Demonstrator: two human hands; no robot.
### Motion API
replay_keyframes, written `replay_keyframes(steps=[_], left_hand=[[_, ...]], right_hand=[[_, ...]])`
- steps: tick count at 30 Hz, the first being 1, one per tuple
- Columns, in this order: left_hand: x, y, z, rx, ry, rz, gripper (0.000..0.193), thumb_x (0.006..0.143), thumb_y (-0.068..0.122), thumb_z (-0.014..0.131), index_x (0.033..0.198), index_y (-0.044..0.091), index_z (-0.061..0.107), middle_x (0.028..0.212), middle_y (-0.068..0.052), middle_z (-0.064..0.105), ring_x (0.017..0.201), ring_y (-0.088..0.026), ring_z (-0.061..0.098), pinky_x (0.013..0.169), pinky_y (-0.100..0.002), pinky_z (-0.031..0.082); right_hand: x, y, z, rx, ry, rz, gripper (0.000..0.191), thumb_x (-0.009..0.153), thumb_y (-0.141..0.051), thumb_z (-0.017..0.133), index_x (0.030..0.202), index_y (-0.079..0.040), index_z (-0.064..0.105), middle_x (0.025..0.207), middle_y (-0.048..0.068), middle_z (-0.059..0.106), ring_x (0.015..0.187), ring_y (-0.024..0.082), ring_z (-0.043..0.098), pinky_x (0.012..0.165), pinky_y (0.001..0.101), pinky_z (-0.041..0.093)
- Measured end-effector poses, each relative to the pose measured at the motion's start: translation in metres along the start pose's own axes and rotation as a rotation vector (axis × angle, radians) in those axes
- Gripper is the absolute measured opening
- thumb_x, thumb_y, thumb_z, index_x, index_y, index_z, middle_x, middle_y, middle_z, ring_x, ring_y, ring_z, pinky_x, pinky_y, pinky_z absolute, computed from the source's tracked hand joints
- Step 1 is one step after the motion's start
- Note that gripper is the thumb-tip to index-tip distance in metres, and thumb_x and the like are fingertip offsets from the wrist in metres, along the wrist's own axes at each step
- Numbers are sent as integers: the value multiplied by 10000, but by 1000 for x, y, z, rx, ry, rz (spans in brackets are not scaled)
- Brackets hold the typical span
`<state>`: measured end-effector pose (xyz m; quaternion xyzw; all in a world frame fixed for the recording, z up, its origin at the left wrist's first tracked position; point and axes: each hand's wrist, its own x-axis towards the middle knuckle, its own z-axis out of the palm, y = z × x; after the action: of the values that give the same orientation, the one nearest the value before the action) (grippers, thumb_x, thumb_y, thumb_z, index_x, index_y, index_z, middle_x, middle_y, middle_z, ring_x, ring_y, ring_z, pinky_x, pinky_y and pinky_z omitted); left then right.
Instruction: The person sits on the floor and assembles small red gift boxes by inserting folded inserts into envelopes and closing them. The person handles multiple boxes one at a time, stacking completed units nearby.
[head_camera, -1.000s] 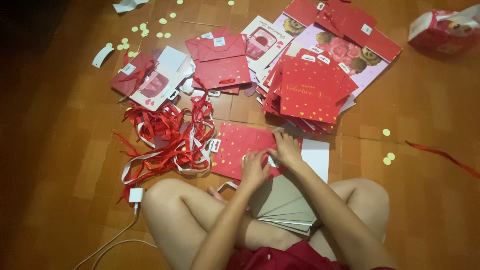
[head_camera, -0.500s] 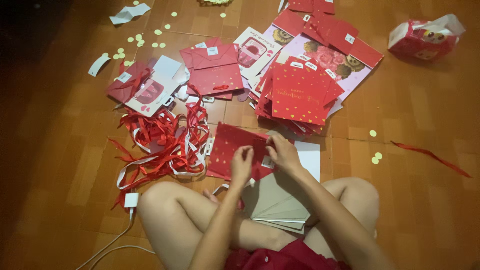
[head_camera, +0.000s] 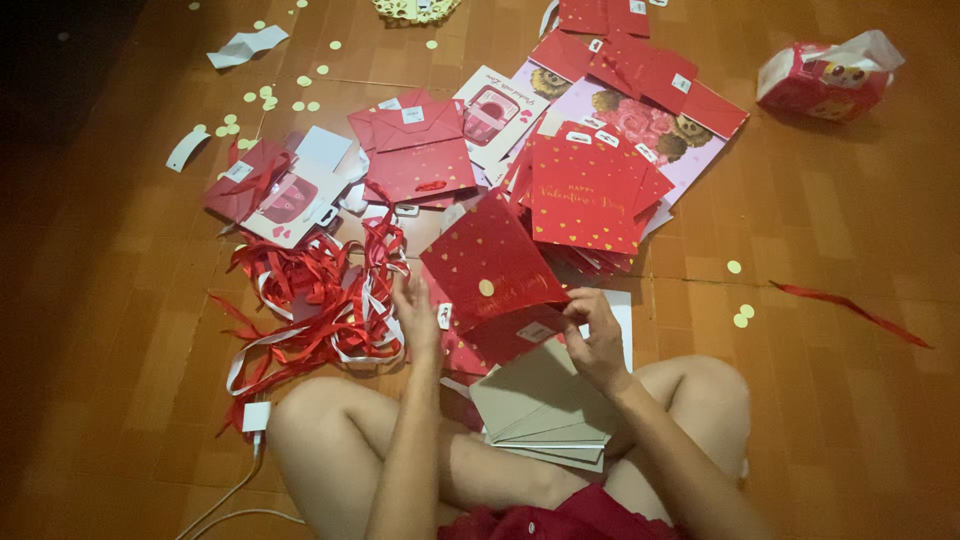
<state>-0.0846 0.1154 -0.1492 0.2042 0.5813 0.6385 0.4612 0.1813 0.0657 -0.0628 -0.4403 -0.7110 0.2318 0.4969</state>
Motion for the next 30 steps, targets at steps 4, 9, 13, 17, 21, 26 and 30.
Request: replay_keyframes(steps=[4,9,13,17,21,26,30], left_hand=[[6,-11,-2,-312,-189,-154,583,1069,220,658,1613,126,471,1147,-45,506,865,-86,486,621,-240,401],[4,3,-5,-515,-271,-62,339,1000,-2,665,1332,-3,599,1148,-61,690,941,-116,649,792,-252,546],[-9,24,-2,-474,-249,109,234,979,-30,620,1197,29,683,1120,-32,722,992,-102,674,884,-254,573],[-14,24,1,-203,-200,260,186,1002,-29,637,1169,8,710,1102,-39,727,992,-98,665,911,-253,558],[-19,4,0,76,-200,372,178,1010,-22,662,1170,-22,739,1025,-38,729,937,-93,650,891,-247,545],[-28,-15,0,-47,-309,281,193,989,-29,633,1166,-25,709,1048,-13,719,967,-80,659,900,-242,548],[-34,-1,3,-9,-302,301,226,1011,-17,614,1222,-24,693,1072,-25,713,986,-106,643,916,-267,528]], right_hand=[[-12,11,1,-7,9,-3,266,834,120,623,1040,-25,539,1124,143,585,889,214,632,740,301,568],[-12,20,-7,-84,-24,86,250,854,49,685,1053,-24,553,1138,138,617,973,250,637,840,340,547],[1,9,-13,-176,-20,107,311,889,13,665,1187,-31,589,1288,168,583,1171,298,597,975,378,513],[20,-19,-11,-152,118,129,438,908,-8,658,1333,-24,553,1379,182,529,1264,311,548,1048,398,485],[40,-44,-9,-306,114,-67,524,910,-22,673,1407,-3,509,1443,204,510,1334,359,507,1148,452,413],[62,-51,-5,-426,-27,-200,602,895,-60,681,1455,34,480,1432,213,509,1362,411,474,1181,533,339],[57,-49,-3,-567,-101,-232,454,880,-55,687,1327,-60,608,1328,110,610,1297,320,551,1179,526,355]])
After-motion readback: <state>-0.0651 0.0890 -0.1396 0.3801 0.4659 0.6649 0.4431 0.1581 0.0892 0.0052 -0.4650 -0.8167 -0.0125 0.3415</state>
